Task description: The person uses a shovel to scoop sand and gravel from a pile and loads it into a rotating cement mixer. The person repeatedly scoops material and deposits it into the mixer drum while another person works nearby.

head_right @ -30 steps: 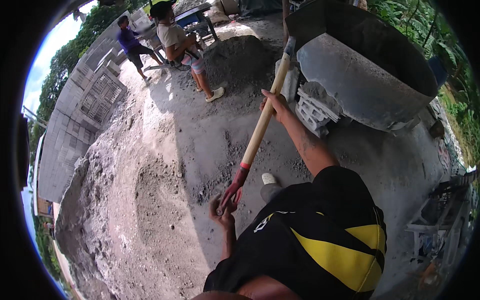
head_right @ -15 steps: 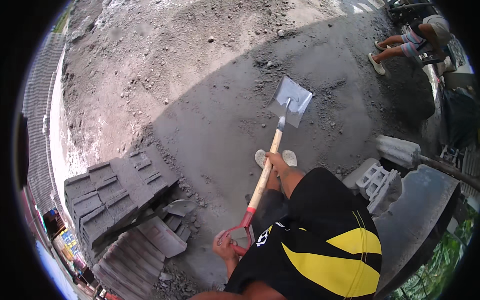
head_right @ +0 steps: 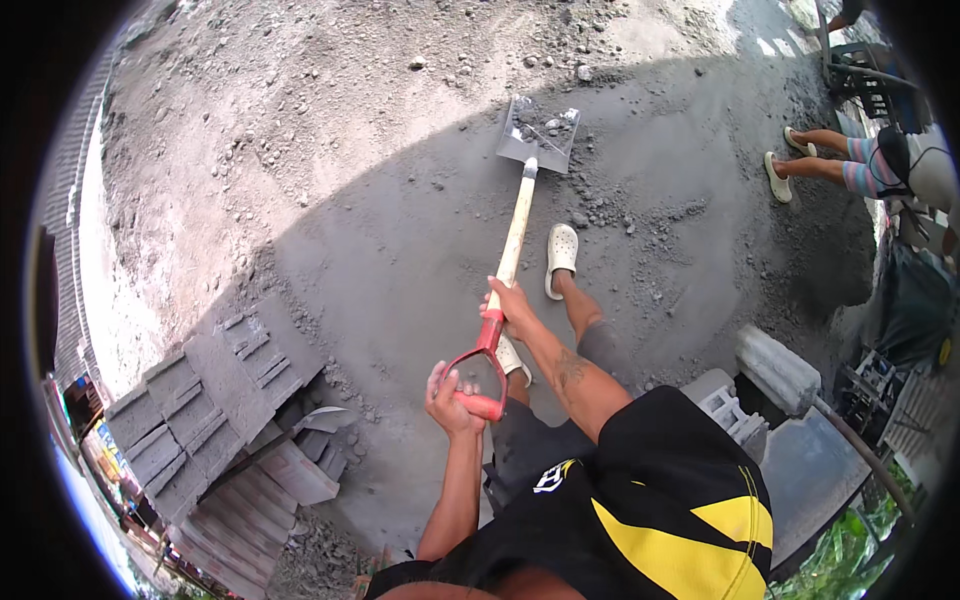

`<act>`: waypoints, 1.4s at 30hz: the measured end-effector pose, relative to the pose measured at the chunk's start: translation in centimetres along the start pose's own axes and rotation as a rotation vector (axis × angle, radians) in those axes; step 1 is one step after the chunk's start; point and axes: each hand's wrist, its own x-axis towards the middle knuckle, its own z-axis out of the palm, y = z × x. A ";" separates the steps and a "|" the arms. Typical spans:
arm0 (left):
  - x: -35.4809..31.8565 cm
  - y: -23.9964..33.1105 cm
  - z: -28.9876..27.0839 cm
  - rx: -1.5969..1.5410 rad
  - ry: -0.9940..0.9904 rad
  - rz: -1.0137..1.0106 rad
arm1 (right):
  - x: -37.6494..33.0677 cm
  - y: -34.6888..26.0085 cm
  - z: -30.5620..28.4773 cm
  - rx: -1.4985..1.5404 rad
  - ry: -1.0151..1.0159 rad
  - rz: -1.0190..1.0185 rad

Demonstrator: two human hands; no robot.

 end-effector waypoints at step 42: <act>41.3 12.2 49.9 0.840 0.192 0.464 | 50.7 -54.8 14.7 0.130 0.278 -0.177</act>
